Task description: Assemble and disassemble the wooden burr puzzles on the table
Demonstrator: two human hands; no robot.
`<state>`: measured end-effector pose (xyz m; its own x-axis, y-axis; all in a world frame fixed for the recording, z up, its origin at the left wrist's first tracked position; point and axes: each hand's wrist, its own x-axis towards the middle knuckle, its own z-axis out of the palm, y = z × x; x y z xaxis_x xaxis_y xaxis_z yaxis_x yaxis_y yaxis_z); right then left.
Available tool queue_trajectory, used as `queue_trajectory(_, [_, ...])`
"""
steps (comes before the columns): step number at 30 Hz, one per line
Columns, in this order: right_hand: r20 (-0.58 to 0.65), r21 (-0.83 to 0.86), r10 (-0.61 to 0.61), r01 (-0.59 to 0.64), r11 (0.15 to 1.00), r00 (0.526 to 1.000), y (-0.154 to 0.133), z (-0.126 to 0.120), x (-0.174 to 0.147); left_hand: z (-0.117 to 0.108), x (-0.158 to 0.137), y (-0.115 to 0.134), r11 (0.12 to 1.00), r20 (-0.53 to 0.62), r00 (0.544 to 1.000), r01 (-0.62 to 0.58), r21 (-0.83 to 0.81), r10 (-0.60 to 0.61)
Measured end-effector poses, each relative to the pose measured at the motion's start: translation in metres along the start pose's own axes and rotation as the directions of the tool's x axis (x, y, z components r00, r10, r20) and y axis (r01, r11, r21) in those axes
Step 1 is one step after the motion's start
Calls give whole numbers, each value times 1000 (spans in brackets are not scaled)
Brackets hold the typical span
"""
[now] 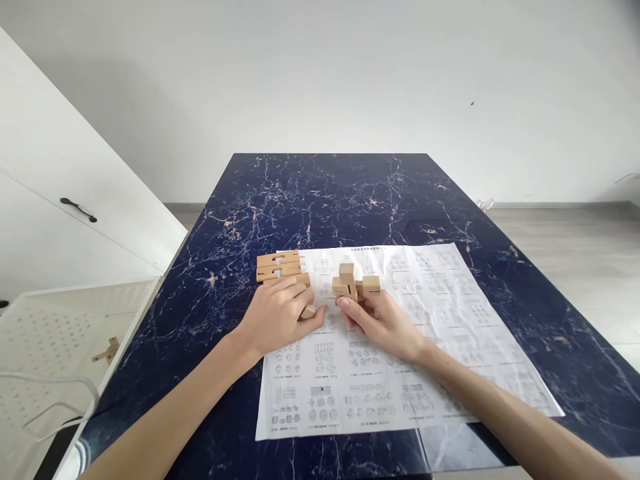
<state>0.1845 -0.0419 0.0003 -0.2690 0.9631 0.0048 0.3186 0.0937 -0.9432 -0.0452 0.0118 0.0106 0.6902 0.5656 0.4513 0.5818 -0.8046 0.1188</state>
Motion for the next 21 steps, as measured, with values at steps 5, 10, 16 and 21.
queue_trajectory(5, [5, 4, -13, 13, 1000, 1000, -1, -1, 1, 0, 2, -2, 998, 67, 996, -53, -22, 54])
queue_trajectory(10, [6, 50, -5, 5, 999, 1000, -4, -3, 2, -1, 2, -2, 994, 128, 992, -3, -107, 16])
queue_trajectory(16, [17, 84, 5, -7, 996, 1000, -8, -6, 2, -1, 0, -3, 999, 65, 997, 33, -42, -30])
queue_trajectory(21, [23, 77, 21, -23, 997, 1000, -6, -5, 2, -2, 2, -1, 999, 11, 1000, 22, -36, -21])
